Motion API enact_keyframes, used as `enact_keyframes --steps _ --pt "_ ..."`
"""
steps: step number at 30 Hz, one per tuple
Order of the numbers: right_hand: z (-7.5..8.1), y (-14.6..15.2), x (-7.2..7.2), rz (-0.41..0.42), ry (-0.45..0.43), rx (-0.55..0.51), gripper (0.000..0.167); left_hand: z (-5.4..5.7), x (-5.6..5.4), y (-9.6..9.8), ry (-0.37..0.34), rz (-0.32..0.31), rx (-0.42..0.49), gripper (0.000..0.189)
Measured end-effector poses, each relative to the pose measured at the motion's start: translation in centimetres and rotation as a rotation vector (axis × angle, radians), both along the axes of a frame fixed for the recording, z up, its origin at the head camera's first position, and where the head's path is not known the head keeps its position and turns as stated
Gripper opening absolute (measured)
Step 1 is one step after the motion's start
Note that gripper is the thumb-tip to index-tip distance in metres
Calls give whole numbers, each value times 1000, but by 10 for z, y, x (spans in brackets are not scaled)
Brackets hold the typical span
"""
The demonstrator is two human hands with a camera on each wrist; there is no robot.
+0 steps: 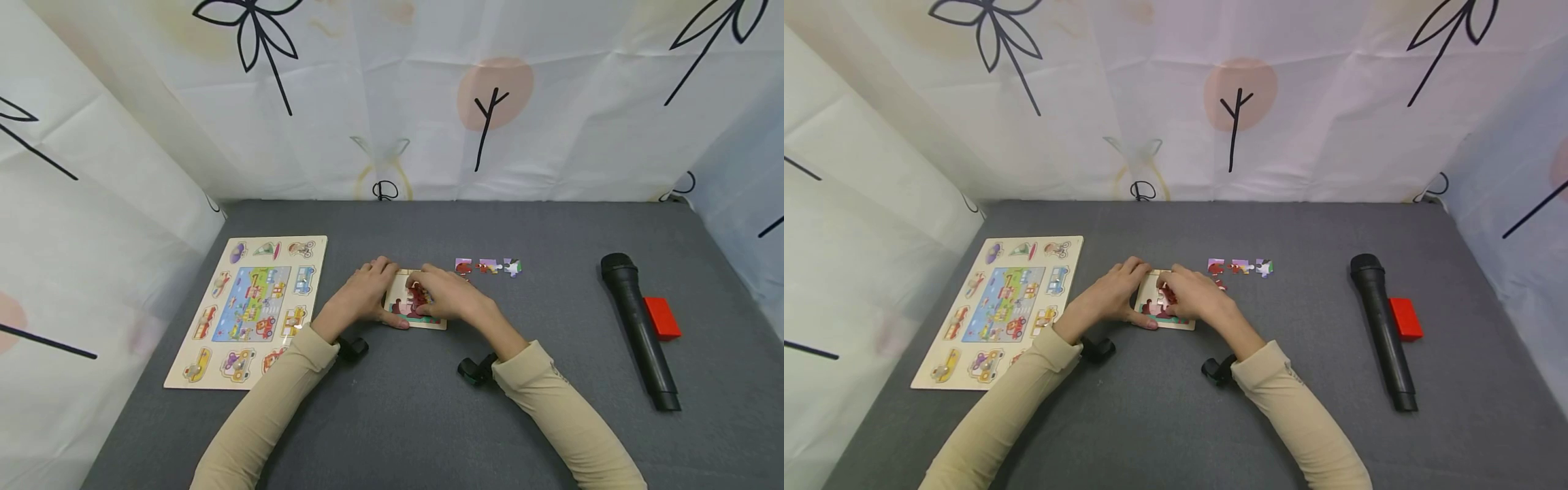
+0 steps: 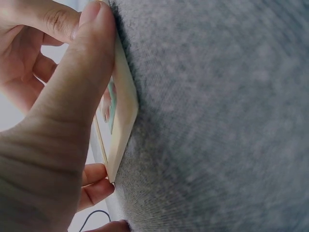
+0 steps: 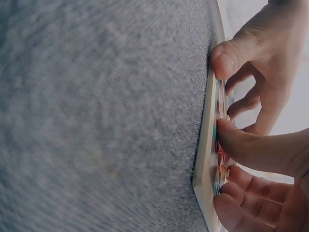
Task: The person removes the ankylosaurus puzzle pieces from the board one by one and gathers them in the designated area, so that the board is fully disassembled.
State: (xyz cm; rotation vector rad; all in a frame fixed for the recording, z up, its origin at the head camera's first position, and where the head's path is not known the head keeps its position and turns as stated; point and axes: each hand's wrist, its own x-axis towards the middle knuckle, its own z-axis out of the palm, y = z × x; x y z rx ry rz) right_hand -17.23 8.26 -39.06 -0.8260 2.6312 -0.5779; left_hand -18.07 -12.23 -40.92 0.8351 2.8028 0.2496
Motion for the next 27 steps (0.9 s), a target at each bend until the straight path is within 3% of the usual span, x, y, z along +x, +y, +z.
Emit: enact_keyframes --steps 27 --pt "-4 1 0 13 -5 -50 39 -3 -1 1 27 -4 -11 103"
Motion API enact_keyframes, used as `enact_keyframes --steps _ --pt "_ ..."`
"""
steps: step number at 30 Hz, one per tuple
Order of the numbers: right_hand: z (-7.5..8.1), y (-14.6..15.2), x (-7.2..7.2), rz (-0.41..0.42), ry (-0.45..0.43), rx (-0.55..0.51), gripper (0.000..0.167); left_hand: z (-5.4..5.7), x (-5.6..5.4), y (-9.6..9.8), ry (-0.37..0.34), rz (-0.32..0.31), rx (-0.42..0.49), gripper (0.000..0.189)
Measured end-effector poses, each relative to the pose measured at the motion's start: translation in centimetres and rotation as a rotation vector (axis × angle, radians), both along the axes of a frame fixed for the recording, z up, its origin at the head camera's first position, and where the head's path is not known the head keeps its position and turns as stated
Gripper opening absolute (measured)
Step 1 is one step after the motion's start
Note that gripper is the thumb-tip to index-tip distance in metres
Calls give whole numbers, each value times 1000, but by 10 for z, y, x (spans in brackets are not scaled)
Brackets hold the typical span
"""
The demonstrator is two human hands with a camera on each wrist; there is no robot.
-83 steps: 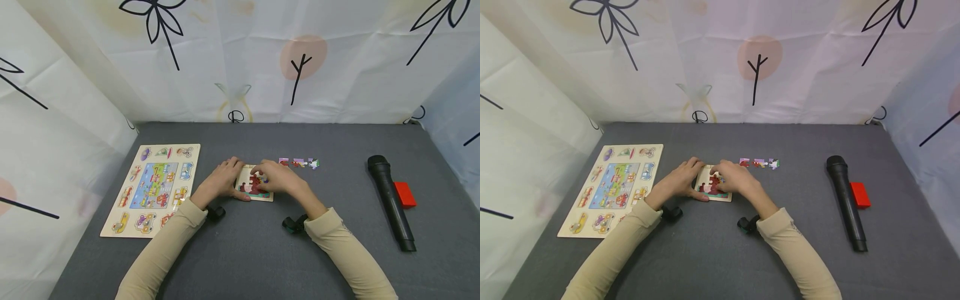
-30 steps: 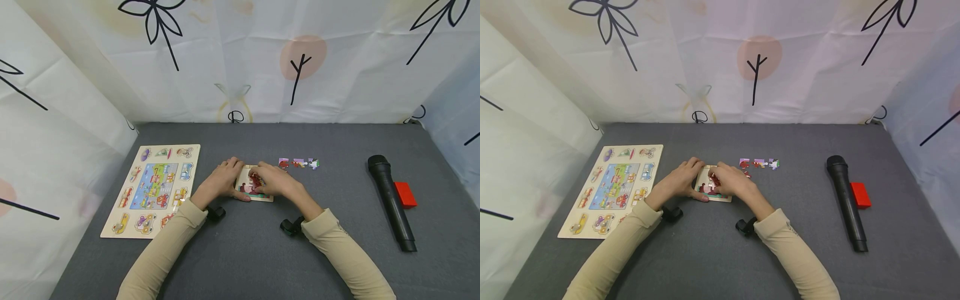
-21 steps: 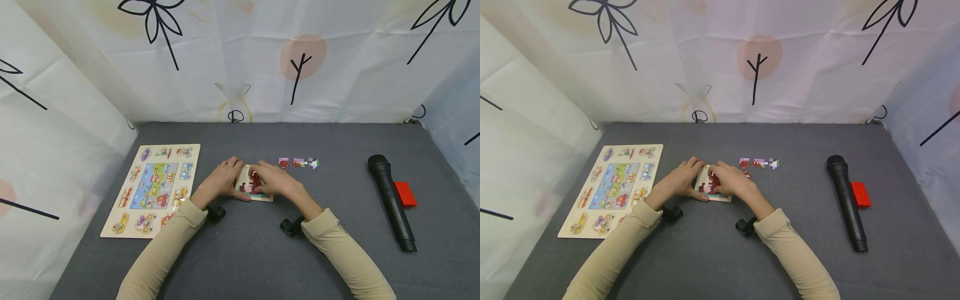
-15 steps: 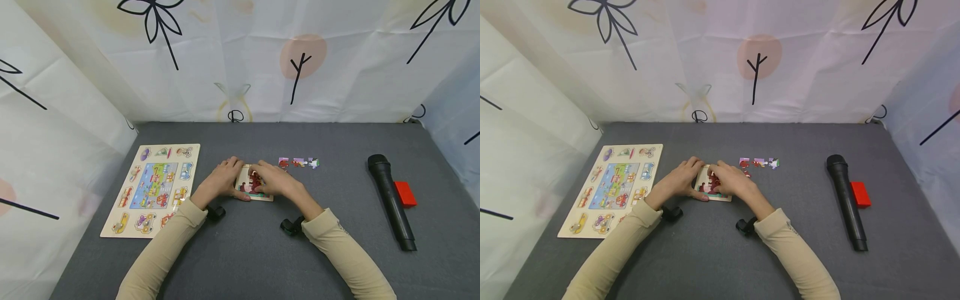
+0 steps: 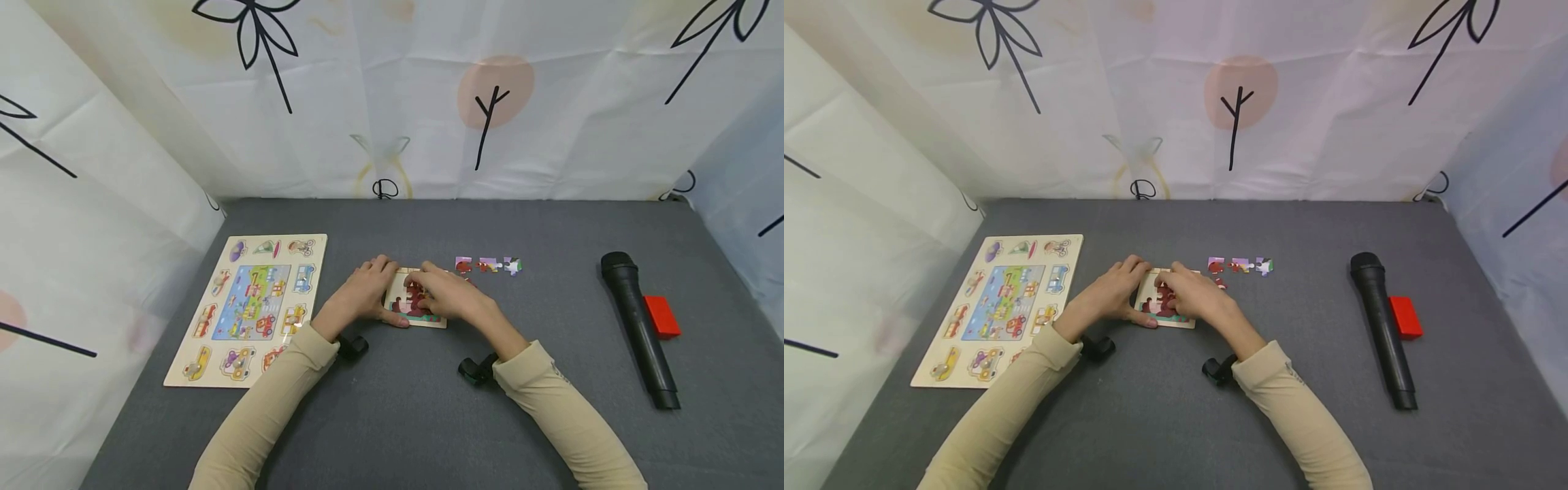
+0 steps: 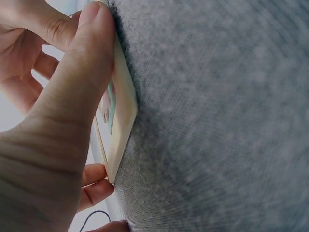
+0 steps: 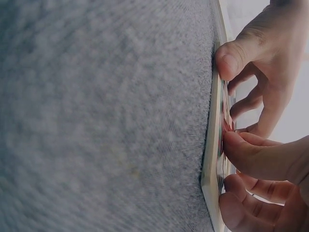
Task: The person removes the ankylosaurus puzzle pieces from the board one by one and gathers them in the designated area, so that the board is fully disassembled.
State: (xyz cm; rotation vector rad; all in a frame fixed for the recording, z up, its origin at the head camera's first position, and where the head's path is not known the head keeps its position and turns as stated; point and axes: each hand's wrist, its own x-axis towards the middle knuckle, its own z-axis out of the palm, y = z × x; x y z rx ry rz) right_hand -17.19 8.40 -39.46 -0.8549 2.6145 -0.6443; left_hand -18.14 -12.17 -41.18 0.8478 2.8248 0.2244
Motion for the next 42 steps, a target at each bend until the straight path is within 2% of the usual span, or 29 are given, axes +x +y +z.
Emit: enact_keyframes --steps 11,19,34,42 --pt "2 5 1 17 25 -62 36 1 -1 0 -5 0 0 103" --pt "2 13 -1 9 47 -62 36 1 0 1 2 -3 -5 105" --pt "0 52 0 -52 56 -54 35 2 1 0 -7 1 -11 107" --pt "5 72 0 -85 38 -34 35 2 1 0 -13 3 -10 107"
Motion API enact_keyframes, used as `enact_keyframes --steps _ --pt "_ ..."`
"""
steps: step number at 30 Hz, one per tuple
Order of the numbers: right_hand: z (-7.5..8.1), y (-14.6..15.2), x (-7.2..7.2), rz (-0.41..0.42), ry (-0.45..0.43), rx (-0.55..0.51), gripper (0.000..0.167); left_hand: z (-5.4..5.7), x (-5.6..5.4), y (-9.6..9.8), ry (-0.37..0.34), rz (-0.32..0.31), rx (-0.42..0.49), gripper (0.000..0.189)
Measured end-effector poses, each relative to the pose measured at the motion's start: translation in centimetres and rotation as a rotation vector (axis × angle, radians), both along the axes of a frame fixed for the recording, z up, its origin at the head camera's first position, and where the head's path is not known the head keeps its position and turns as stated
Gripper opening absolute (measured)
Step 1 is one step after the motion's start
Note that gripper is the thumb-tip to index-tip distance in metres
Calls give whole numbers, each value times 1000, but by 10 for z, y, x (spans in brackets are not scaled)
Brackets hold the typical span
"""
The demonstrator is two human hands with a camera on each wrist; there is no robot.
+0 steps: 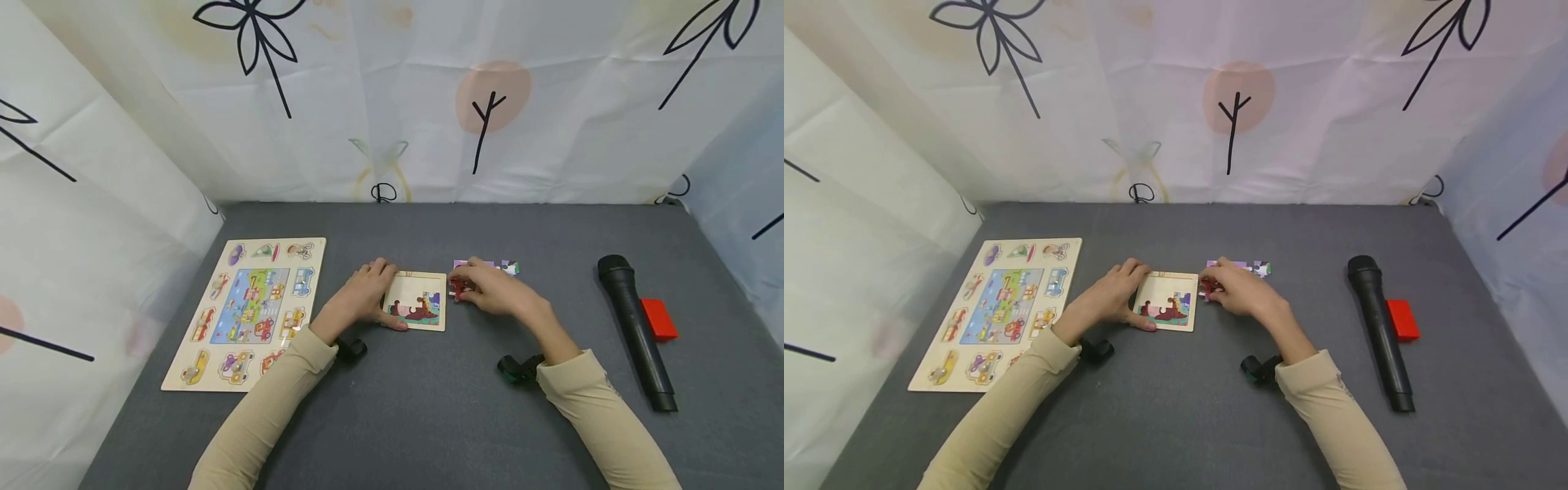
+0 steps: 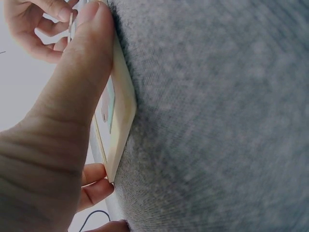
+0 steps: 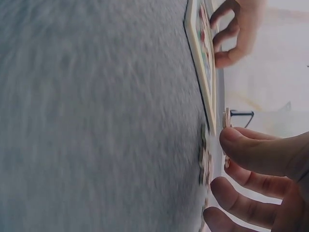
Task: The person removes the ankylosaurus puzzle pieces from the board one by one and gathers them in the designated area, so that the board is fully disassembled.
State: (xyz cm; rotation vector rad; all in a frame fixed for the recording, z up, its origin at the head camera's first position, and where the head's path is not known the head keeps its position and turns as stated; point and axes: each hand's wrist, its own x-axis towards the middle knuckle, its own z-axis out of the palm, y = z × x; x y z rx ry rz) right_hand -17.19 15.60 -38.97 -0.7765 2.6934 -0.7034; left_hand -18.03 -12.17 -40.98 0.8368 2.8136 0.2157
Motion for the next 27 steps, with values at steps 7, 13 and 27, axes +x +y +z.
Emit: enact_keyframes --steps 7,13,27 --pt "3 17 2 -16 -2 8 36 -1 0 0 -3 -2 8 107" --pt "4 29 3 -49 -7 56 36 -1 -1 0 2 -3 12 106" --pt "-1 39 1 -65 -16 86 38 0 0 0 -9 -1 5 107"
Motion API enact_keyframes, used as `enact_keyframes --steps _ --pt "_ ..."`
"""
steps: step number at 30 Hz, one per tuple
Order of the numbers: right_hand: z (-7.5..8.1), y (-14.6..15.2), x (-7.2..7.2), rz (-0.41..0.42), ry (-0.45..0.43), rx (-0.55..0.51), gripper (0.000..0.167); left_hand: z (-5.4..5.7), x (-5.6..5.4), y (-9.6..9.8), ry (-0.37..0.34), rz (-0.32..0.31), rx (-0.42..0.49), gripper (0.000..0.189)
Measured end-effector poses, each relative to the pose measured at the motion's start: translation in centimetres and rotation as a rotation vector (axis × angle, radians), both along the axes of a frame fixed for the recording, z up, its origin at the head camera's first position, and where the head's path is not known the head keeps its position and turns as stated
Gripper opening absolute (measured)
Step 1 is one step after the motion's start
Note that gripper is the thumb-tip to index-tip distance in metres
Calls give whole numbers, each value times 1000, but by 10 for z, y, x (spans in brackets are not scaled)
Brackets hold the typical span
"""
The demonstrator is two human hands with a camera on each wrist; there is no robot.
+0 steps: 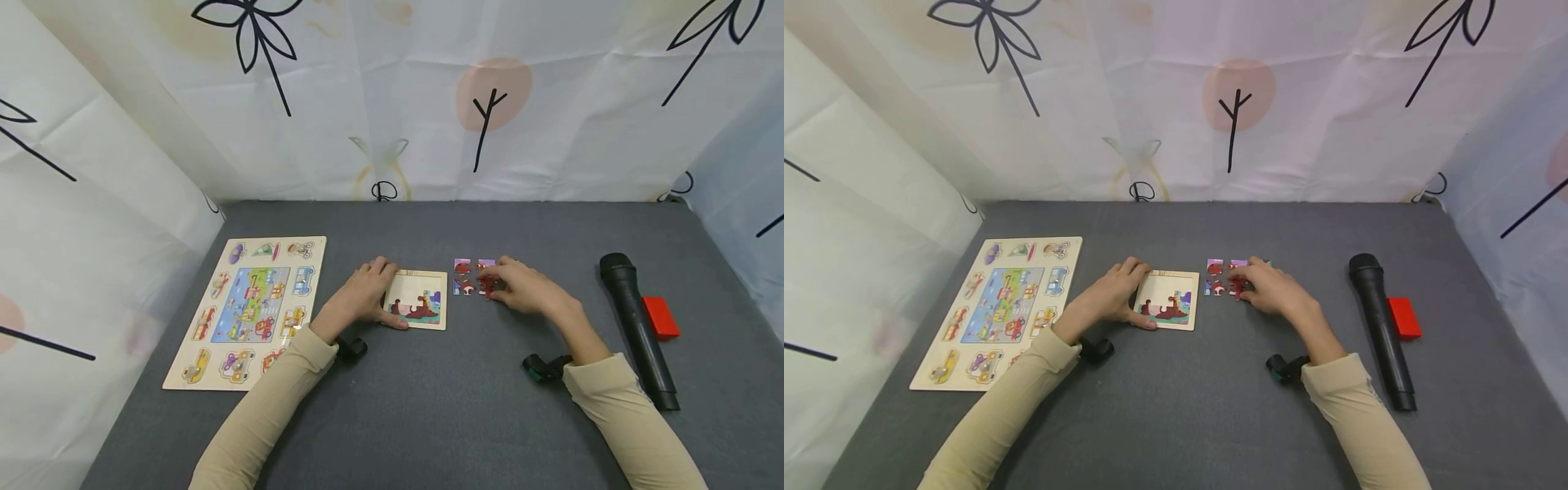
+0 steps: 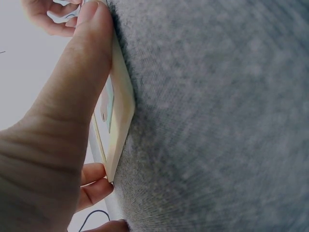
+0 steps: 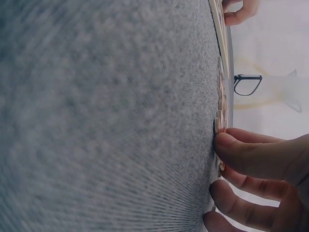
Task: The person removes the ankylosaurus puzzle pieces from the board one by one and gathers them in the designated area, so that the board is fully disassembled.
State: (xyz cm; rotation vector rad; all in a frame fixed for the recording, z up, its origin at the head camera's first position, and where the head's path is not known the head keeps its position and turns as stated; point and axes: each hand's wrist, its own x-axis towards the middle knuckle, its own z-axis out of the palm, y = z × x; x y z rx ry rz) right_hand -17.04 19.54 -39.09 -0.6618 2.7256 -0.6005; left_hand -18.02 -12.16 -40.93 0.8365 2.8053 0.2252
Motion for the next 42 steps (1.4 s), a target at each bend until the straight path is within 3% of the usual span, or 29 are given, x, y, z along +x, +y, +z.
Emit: enact_keyframes --steps 22,30,42 --pt "2 1 0 3 -4 15 39 -1 -1 -1 10 -1 5 106" --pt "7 2 3 -31 26 -3 42 -2 -1 -1 13 -2 4 105" --pt "10 -19 2 29 66 -57 39 -1 -1 0 12 -10 6 106"
